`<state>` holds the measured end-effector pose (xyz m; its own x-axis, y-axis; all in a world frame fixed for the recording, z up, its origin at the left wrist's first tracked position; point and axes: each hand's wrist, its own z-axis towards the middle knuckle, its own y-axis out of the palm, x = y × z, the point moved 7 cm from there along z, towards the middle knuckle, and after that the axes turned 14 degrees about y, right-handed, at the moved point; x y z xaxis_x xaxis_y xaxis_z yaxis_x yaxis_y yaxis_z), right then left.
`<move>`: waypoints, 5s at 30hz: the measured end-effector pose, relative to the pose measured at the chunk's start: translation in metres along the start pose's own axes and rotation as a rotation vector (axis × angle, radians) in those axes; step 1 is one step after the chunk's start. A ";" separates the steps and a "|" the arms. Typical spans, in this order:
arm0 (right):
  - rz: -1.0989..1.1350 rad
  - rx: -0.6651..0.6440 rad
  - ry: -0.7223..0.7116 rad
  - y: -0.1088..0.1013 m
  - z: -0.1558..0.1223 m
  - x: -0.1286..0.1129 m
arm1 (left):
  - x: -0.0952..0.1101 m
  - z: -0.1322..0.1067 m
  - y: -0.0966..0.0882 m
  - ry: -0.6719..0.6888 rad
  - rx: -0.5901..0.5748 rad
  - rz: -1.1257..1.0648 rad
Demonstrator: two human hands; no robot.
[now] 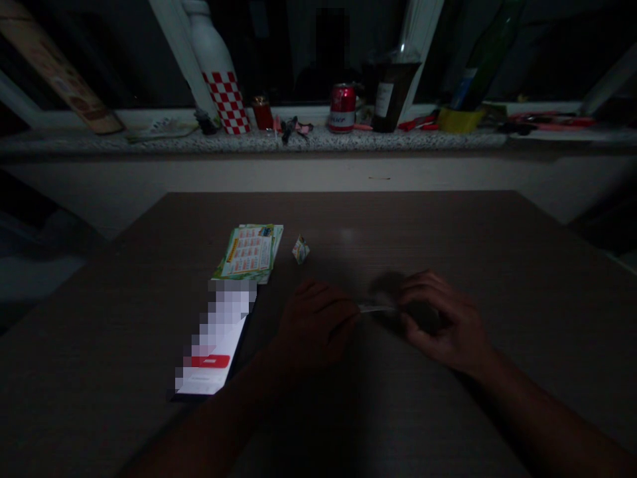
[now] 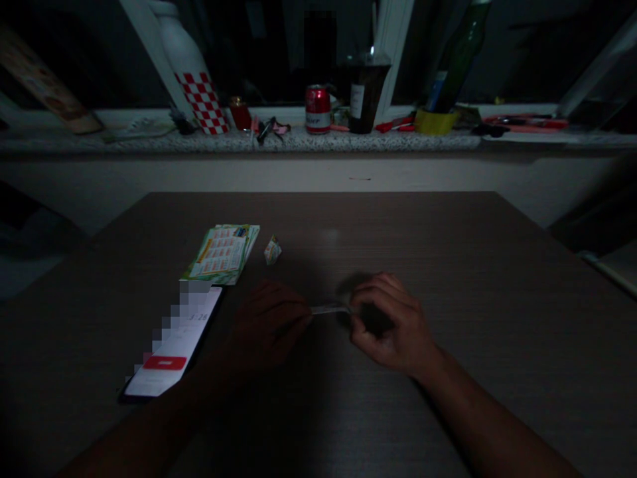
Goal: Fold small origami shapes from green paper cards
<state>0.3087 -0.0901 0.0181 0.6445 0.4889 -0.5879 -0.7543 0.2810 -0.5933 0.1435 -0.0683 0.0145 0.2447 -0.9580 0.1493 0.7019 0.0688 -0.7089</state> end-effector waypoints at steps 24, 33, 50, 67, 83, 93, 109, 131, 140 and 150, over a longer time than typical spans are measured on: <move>0.132 0.034 -0.098 0.002 0.000 -0.013 | 0.002 0.003 0.002 0.011 0.009 0.018; 0.128 0.031 -0.068 0.003 -0.001 -0.009 | 0.004 0.005 -0.001 0.035 0.036 0.002; 0.143 0.005 -0.078 0.006 0.000 -0.010 | 0.009 0.007 -0.001 0.067 0.011 -0.014; 0.129 -0.030 -0.090 0.011 0.000 -0.013 | 0.012 0.010 0.003 0.075 0.010 -0.042; 0.078 -0.041 -0.176 0.015 0.000 -0.024 | 0.015 0.017 0.006 0.062 0.023 -0.025; 0.072 -0.034 -0.165 0.010 0.000 -0.025 | 0.011 0.017 -0.001 0.052 0.001 -0.013; 0.104 -0.013 -0.103 0.000 0.003 -0.017 | -0.007 0.011 -0.030 -0.030 0.043 0.006; 0.694 -0.318 0.385 0.018 -0.012 0.030 | -0.047 -0.030 0.045 -0.848 0.197 -1.100; 0.724 -0.520 0.166 0.032 -0.005 -0.004 | -0.033 -0.035 0.066 -0.946 0.041 -1.266; 0.634 -0.367 0.288 0.029 -0.003 0.008 | -0.027 -0.023 0.050 -0.727 -0.001 -1.053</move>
<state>0.2919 -0.0807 -0.0056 0.1496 0.2176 -0.9645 -0.9318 -0.2953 -0.2111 0.1566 -0.0452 -0.0401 -0.1184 -0.1782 0.9769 0.7783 -0.6275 -0.0201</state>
